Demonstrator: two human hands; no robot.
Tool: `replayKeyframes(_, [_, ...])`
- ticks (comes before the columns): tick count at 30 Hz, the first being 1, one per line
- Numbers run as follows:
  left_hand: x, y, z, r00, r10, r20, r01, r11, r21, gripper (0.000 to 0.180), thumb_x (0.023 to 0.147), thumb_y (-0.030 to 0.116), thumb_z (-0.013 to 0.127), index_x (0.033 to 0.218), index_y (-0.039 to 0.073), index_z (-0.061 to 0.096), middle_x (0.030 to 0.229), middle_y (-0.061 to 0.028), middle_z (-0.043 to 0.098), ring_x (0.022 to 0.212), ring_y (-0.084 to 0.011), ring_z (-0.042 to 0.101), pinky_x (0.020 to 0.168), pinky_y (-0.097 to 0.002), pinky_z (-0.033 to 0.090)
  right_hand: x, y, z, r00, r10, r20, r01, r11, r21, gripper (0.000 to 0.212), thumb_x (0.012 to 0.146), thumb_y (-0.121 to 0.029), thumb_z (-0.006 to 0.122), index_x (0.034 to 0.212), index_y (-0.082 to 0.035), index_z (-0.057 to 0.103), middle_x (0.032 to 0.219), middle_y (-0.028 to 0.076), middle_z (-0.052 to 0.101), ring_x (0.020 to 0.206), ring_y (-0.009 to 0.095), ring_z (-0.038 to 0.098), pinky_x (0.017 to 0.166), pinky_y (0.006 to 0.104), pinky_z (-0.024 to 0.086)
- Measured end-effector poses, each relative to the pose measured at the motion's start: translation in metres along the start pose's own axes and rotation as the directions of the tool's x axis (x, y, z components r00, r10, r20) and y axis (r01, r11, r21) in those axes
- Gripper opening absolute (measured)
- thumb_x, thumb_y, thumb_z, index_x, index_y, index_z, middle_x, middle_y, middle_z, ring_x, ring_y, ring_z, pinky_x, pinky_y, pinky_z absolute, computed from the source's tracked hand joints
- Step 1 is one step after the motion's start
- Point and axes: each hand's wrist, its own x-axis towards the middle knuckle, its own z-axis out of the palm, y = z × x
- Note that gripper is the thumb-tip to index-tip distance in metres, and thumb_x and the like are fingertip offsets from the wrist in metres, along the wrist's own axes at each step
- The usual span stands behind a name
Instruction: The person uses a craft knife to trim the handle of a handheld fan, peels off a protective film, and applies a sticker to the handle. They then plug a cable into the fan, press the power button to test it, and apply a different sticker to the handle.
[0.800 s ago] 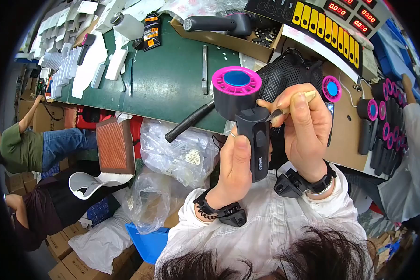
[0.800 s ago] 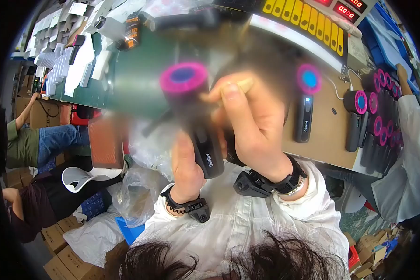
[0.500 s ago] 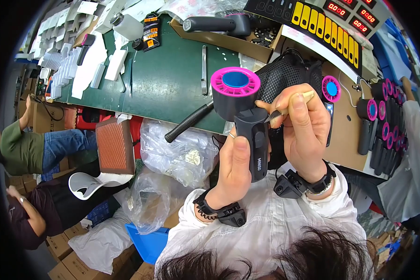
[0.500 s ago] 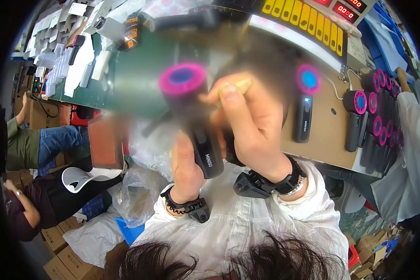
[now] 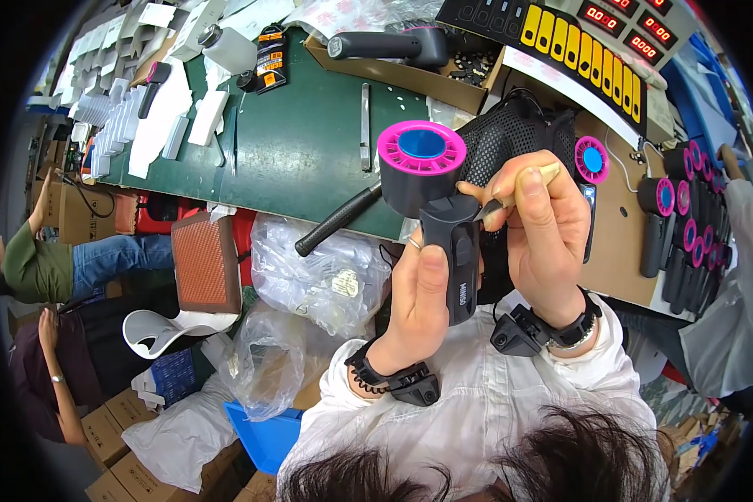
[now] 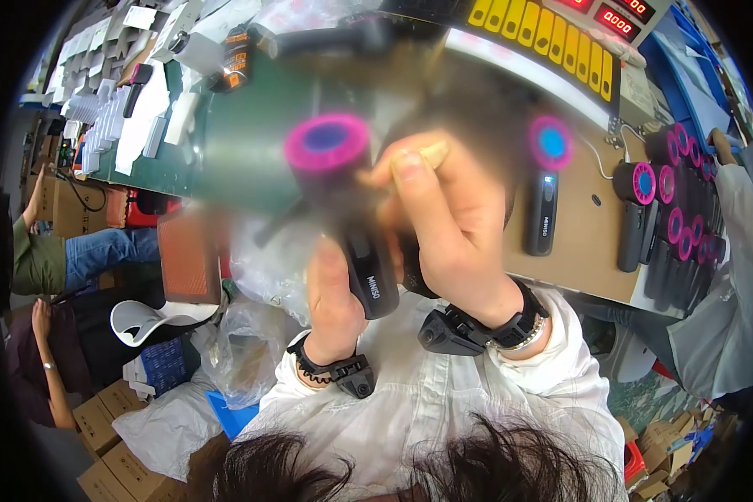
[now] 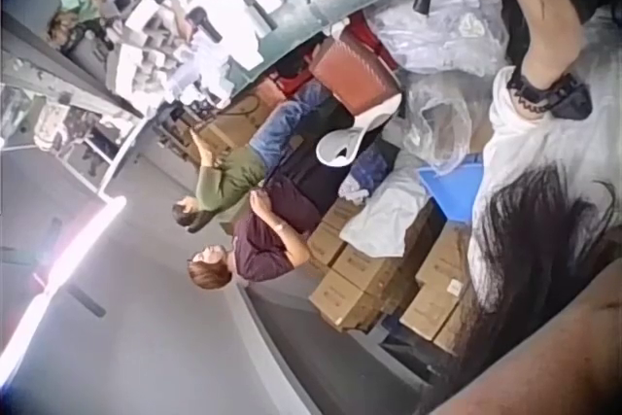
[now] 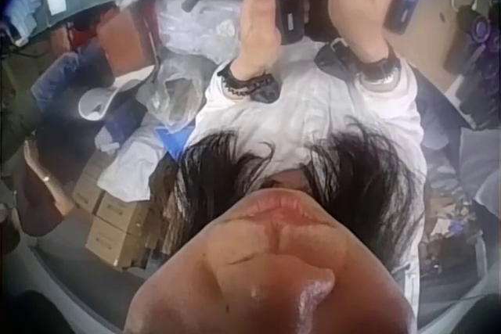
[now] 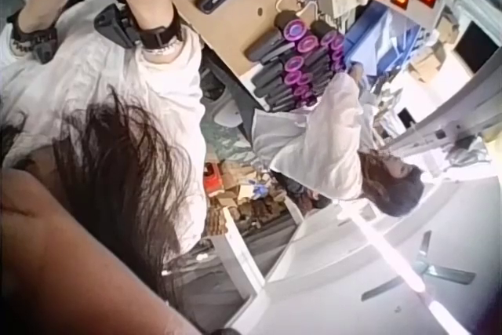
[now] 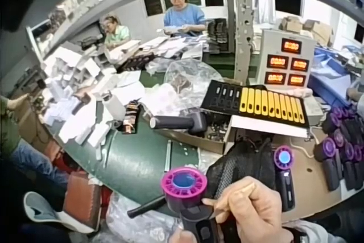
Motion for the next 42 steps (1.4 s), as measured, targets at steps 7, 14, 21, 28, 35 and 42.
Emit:
replayKeyframes(7, [0.0041, 0.0005, 0.0009, 0.999, 0.008, -0.048, -0.009, 1.0, -0.014, 0.052, 0.095, 0.046, 0.028, 0.115, 0.0, 0.04, 0.081, -0.0039, 0.052, 0.065, -0.008, 0.049, 0.059, -0.0216, 0.042, -0.0066, 0.0038, 0.0033, 0.998, 0.06, 0.004, -0.059, 0.997, -0.044, 0.022, 0.096, -0.02, 0.039, 0.087, -0.002, 0.049, 0.078, 0.005, 0.051, 0.062, 0.007, 0.05, 0.092, 0.0402, 0.045])
replayKeyframes(14, [0.0022, 0.0039, -0.0016, 1.0, -0.026, -0.001, 0.026, 0.992, -0.122, 0.058, 0.094, 0.051, 0.024, 0.115, 0.0, 0.039, 0.081, -0.0058, 0.052, 0.065, -0.0105, 0.05, 0.059, -0.0228, 0.042, -0.0014, 0.0006, 0.0025, 0.997, 0.071, 0.031, -0.074, 0.987, 0.146, 0.023, 0.096, -0.021, 0.037, 0.088, -0.002, 0.048, 0.077, 0.005, 0.051, 0.064, 0.008, 0.05, 0.092, 0.0427, 0.044])
replayKeyframes(21, [0.0006, 0.0047, -0.0011, 0.999, -0.016, 0.044, 0.023, 0.986, -0.167, 0.059, 0.094, 0.052, 0.023, 0.115, -0.001, 0.038, 0.084, -0.0068, 0.053, 0.067, -0.0118, 0.051, 0.059, -0.0238, 0.043, -0.0019, -0.0041, 0.008, 1.0, -0.005, -0.014, 0.006, 0.996, 0.093, 0.023, 0.097, -0.022, 0.037, 0.091, -0.002, 0.047, 0.077, 0.007, 0.05, 0.066, 0.01, 0.051, 0.088, 0.0414, 0.047])
replayKeyframes(28, [-0.0011, 0.0065, -0.0006, 0.999, -0.019, 0.049, 0.026, 0.989, -0.145, 0.058, 0.094, 0.052, 0.024, 0.116, 0.0, 0.038, 0.086, -0.0069, 0.053, 0.069, -0.0118, 0.052, 0.061, -0.0239, 0.044, -0.0044, -0.0044, 0.006, 0.995, -0.099, 0.028, 0.1, 0.994, -0.041, 0.024, 0.097, -0.022, 0.036, 0.094, -0.001, 0.047, 0.077, 0.008, 0.051, 0.067, 0.01, 0.051, 0.088, 0.0399, 0.048])
replayKeyframes(35, [-0.0012, 0.0074, 0.001, 1.0, -0.002, 0.024, 0.005, 0.991, -0.133, 0.058, 0.093, 0.052, 0.025, 0.114, 0.0, 0.04, 0.086, -0.0067, 0.054, 0.069, -0.0113, 0.053, 0.061, -0.0233, 0.044, -0.0062, -0.0011, 0.0063, 0.988, -0.152, 0.038, 0.155, 0.985, -0.072, 0.025, 0.097, -0.022, 0.037, 0.093, 0.0, 0.047, 0.077, 0.008, 0.052, 0.069, 0.011, 0.05, 0.087, 0.0396, 0.048])
replayKeyframes(42, [-0.0024, 0.0075, -0.0007, 1.0, -0.007, 0.03, 0.011, 0.992, -0.123, 0.057, 0.094, 0.051, 0.025, 0.112, 0.0, 0.043, 0.085, -0.0062, 0.055, 0.069, -0.0111, 0.053, 0.061, -0.0229, 0.044, -0.0028, 0.0034, 0.0021, 0.948, -0.296, 0.114, 0.315, 0.921, -0.228, 0.026, 0.097, -0.023, 0.037, 0.093, 0.0, 0.048, 0.076, 0.008, 0.052, 0.068, 0.013, 0.049, 0.082, 0.0408, 0.05])
